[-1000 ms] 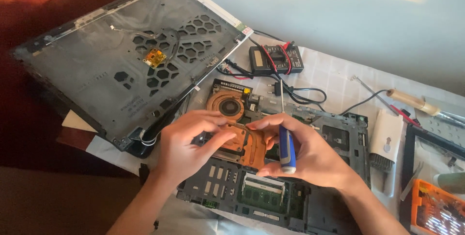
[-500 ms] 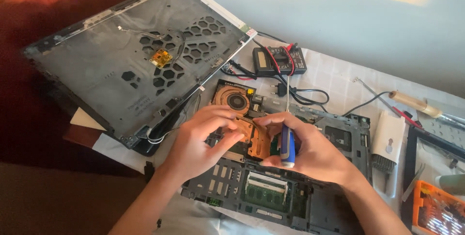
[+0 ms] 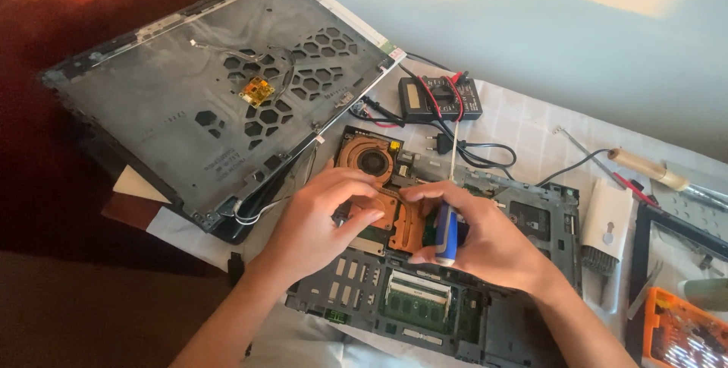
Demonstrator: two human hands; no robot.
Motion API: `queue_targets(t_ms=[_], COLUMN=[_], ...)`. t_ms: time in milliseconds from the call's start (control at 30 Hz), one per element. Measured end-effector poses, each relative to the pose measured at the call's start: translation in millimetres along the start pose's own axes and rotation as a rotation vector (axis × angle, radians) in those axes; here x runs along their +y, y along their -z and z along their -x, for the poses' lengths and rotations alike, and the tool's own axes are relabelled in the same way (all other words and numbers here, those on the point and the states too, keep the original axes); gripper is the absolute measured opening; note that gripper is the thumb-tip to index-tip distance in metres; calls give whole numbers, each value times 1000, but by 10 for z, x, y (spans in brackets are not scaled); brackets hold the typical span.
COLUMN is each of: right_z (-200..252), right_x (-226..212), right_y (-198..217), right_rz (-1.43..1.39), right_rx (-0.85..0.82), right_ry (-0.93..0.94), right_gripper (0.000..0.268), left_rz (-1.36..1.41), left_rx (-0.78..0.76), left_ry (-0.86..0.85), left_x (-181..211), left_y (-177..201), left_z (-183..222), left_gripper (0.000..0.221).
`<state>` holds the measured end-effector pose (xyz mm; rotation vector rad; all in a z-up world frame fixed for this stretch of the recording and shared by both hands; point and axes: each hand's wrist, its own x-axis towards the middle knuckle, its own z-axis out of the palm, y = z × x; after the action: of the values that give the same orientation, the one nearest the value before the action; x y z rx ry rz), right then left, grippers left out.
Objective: Removing internal screws and extracting the cooling fan assembly from a laptop during disassembly.
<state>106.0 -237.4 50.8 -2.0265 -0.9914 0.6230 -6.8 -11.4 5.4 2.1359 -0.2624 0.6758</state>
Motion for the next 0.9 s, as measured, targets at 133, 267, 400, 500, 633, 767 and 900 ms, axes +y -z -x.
queue_targets(t_ms=[133,267,400,500,633,767,900], right_z=[-15,-14,-9,-4,-8,6,10], right_x=[74,69,-25,-47,-38,-63,-79], right_y=[-8,-6,-7,-6,2,2,9], right_rz=[36,46,75,73,57,21,50], right_rx=[23,31,35,38,41,56,63], right_ry=[111,121,58,25,104,102,63], right_gripper=[73,72,67,67,66,63,63], left_rz=[18,51,-16,-64,-141,-289,-341], left_rx=[-16,-7,-4,77,83,-30,-197], left_ry=[86,64,106,129,98,71,104], left_x=[-56,-39,45,81,77,164,183], left_y=[-25,-7,91,120,180,276,343], left_z=[18,31,159,271,323,240,172], left_gripper=[17,27,36,31,30,37,58])
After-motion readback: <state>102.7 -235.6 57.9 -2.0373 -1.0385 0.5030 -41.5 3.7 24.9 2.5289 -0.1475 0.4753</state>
